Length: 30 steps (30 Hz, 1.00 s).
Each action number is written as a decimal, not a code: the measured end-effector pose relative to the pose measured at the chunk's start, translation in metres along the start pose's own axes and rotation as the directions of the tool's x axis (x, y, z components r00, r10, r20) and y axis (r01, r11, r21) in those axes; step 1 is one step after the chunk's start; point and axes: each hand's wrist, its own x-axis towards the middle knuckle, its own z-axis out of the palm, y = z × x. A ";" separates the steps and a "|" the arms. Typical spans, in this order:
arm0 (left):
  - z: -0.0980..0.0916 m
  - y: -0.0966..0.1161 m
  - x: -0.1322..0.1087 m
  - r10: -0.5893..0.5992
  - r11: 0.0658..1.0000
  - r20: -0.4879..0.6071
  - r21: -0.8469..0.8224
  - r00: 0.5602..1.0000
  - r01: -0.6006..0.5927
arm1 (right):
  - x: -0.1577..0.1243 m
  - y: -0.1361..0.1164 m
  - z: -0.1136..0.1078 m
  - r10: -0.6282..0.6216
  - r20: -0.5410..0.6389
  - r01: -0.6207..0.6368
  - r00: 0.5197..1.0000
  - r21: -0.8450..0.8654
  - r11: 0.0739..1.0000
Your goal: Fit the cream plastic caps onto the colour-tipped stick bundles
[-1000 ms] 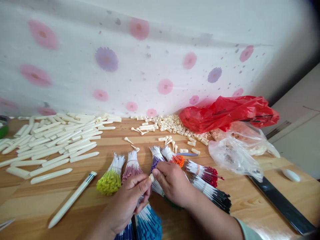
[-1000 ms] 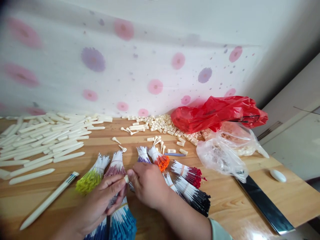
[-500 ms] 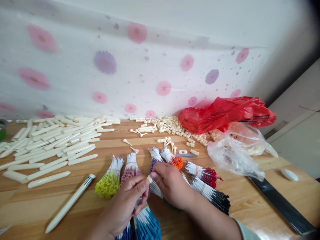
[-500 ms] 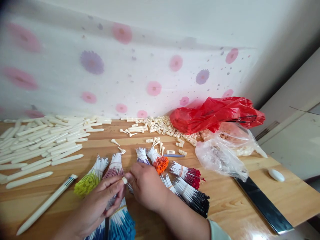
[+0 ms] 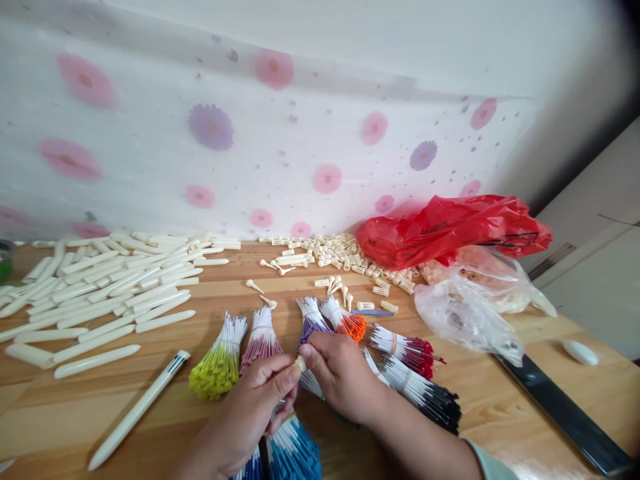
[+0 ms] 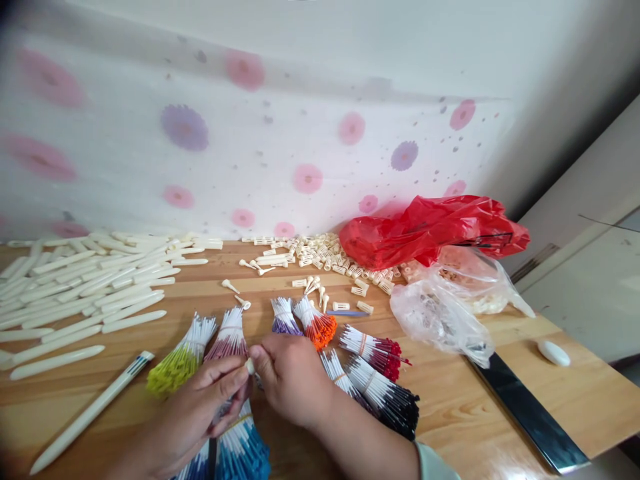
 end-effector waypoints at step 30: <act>0.005 0.008 -0.006 0.486 0.734 -0.090 0.583 0.869 -0.350 | 0.001 -0.008 0.004 0.294 0.211 -0.361 0.932 0.600 0.714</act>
